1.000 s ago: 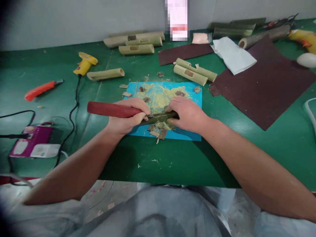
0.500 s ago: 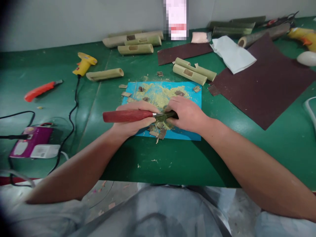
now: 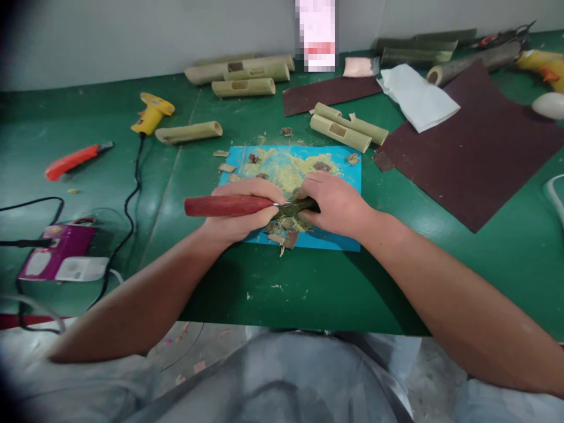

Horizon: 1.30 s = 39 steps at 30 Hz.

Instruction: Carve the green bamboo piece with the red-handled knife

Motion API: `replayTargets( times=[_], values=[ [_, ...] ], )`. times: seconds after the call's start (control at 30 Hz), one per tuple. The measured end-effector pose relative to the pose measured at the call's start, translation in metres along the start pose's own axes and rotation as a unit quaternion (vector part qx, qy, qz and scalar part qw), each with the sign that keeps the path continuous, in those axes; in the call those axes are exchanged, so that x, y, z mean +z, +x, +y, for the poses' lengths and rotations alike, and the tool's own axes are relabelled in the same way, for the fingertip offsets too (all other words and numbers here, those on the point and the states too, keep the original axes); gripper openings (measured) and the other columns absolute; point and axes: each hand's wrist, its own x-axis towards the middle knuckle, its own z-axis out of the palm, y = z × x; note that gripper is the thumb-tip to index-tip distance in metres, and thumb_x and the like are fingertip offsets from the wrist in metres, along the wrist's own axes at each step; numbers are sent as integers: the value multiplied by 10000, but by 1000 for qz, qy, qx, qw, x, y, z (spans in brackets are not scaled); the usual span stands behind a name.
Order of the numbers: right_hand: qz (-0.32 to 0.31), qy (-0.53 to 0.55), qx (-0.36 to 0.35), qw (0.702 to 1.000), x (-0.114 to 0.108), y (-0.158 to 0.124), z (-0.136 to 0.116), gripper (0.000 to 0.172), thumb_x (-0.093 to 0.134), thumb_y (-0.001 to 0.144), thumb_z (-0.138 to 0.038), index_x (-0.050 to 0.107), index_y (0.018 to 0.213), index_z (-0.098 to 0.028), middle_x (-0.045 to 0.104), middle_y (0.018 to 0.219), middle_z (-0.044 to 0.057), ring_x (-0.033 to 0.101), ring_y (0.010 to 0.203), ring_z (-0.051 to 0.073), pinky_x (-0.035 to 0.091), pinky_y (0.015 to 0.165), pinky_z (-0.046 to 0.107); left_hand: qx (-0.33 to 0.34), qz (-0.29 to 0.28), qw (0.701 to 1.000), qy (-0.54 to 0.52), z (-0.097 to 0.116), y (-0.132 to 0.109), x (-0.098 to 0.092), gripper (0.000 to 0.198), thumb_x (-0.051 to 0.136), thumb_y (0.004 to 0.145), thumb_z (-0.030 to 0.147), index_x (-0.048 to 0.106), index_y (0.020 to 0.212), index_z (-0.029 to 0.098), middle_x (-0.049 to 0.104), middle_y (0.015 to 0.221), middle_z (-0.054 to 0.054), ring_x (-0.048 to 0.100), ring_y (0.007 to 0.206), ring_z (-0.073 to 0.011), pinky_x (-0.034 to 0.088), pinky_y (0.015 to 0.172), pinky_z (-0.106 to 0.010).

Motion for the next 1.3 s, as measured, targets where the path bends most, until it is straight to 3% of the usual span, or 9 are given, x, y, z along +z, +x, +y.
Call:
replayTargets(
  times=[0.2, 0.43, 0.67, 1.1, 1.3],
  values=[
    [6, -2, 2, 1000, 0, 0, 1, 104, 671, 809, -232, 635, 907, -228, 654, 949, 59, 574, 932, 247, 434, 831, 369, 13, 46, 999, 7, -6, 0, 2, 124, 662, 847, 297, 673, 727, 265, 724, 772, -20, 675, 740, -205, 573, 743, -408],
    [4, 4, 1, 1000, 0, 0, 1, 92, 666, 817, -247, 629, 899, -230, 646, 944, 55, 563, 922, 238, 422, 816, 359, -7, 54, 999, 5, -2, -3, 2, 99, 664, 847, 310, 701, 787, 240, 748, 823, -18, 697, 770, -188, 589, 767, -366],
    [6, 7, -1, 1000, 1, -1, 2, 89, 644, 825, -243, 646, 906, -207, 634, 926, 68, 560, 911, 239, 417, 805, 358, -54, -9, 998, -12, 3, -4, -1, 105, 775, 858, 329, 782, 942, 266, 803, 945, -14, 738, 839, -185, 599, 806, -327],
    [9, -4, -7, 1000, 1, -1, 2, 106, 635, 835, -237, 660, 932, -203, 653, 949, 74, 574, 927, 242, 434, 828, 364, -36, -13, 999, -23, 1, -4, 0, 82, 766, 854, 297, 787, 932, 281, 799, 946, -13, 731, 842, -190, 578, 809, -351],
    [11, -4, -6, 1000, 1, 0, 2, 99, 655, 829, -245, 660, 921, -207, 657, 935, 66, 573, 910, 234, 432, 820, 359, 8, 53, 998, 20, -7, -3, 3, 22, 698, 809, 264, 711, 793, 266, 763, 837, -6, 711, 768, -194, 577, 764, -367]
  ],
)
